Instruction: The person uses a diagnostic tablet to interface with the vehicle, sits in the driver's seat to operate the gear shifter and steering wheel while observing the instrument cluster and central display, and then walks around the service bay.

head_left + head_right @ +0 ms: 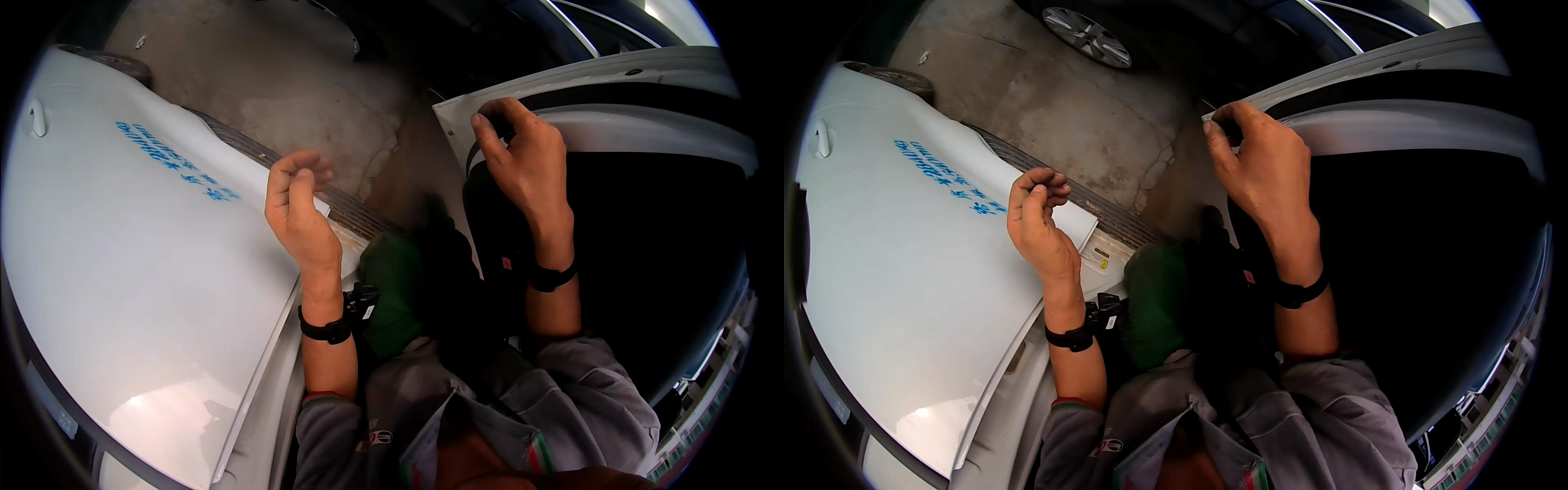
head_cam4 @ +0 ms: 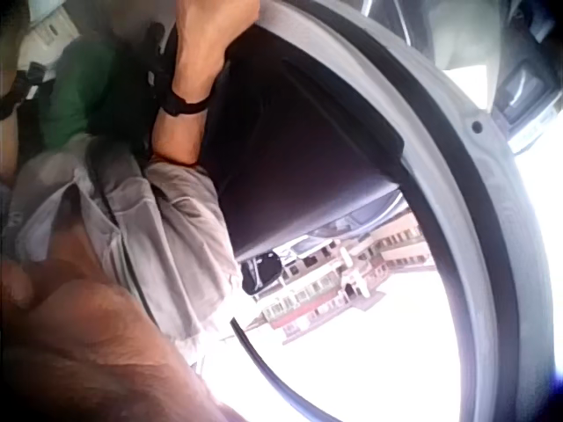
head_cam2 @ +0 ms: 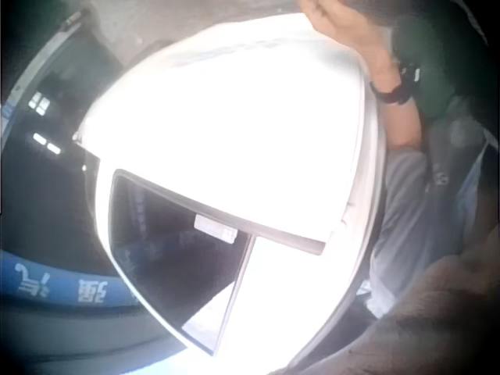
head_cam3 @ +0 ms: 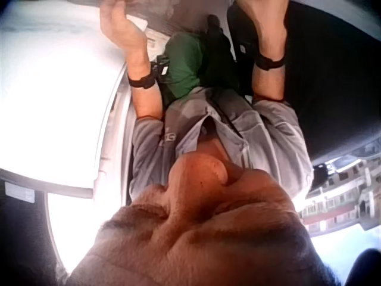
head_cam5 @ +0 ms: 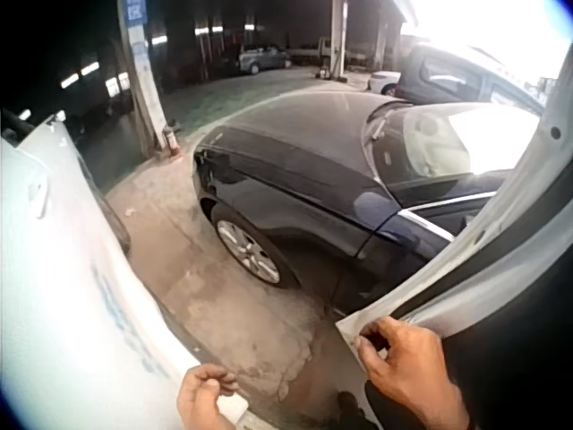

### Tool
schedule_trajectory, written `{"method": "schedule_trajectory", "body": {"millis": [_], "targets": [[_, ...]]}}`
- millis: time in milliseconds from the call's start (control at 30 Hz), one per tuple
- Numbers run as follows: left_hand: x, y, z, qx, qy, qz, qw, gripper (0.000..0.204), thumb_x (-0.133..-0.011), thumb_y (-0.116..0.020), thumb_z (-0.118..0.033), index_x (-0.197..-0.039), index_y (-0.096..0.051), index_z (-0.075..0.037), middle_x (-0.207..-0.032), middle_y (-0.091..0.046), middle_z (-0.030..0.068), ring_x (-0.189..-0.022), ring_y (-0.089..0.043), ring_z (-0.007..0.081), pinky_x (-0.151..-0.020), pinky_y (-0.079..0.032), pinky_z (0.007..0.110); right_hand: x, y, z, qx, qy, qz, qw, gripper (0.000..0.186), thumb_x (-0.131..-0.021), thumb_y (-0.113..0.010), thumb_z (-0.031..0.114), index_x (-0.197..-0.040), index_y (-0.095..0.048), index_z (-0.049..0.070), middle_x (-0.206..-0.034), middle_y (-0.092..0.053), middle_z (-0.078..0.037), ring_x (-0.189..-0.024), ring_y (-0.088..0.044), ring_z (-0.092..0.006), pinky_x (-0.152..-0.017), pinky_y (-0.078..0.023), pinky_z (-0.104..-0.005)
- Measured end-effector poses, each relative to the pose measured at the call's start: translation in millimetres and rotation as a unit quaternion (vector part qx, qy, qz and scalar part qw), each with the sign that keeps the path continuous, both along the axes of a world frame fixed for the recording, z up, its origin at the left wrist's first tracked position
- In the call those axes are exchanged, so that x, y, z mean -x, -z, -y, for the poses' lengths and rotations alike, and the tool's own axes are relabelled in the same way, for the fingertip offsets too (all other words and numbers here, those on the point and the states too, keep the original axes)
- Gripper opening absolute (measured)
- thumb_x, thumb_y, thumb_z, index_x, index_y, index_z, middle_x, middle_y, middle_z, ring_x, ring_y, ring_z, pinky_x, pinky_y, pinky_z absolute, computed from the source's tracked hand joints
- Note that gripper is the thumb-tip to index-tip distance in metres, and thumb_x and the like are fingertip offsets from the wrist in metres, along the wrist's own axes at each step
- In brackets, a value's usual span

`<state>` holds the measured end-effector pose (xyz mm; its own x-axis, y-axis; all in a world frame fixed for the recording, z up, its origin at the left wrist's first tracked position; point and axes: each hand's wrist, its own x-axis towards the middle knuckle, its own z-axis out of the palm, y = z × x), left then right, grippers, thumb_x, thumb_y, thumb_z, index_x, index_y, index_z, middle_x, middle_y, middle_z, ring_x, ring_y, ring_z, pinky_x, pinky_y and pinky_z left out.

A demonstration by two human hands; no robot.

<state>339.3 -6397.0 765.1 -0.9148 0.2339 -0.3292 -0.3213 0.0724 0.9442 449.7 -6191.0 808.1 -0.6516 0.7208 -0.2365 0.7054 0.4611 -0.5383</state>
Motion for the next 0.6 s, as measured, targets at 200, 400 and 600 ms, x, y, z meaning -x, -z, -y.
{"method": "schedule_trajectory", "body": {"millis": [200,400,600], "targets": [[12,18,-10,0.043,0.026,-0.015,0.999,0.025,-0.093,-0.046,-0.008,-0.11,-0.06,0.004,-0.102,-0.065,0.0132,-0.087,-0.061,0.0158,-0.078,-0.045,0.028,8,-3,4,0.003,0.009,-0.039,0.999,0.021,-0.089,-0.069,0.017,-0.1,-0.068,0.0,-0.09,-0.072,-0.015,-0.084,-0.07,-0.0268,-0.076,-0.053,-0.0313],[3,23,-9,0.042,0.08,-0.062,0.994,0.03,-0.095,-0.043,-0.01,-0.12,-0.055,0.002,-0.113,-0.062,0.0152,-0.091,-0.062,0.016,-0.078,-0.044,0.028,5,5,16,-0.018,-0.048,-0.052,0.997,0.018,-0.085,-0.069,0.014,-0.098,-0.067,0.002,-0.086,-0.069,-0.014,-0.078,-0.068,-0.0295,-0.07,-0.052,-0.034],[12,27,-4,0.07,0.024,-0.057,0.996,0.031,-0.096,-0.042,-0.012,-0.122,-0.053,0.002,-0.121,-0.059,0.016,-0.092,-0.063,0.0171,-0.079,-0.043,0.028,12,43,23,-0.002,0.006,-0.049,0.999,0.015,-0.086,-0.067,0.018,-0.094,-0.067,0.005,-0.077,-0.067,-0.012,-0.073,-0.066,-0.0306,-0.065,-0.051,-0.0412]]}}
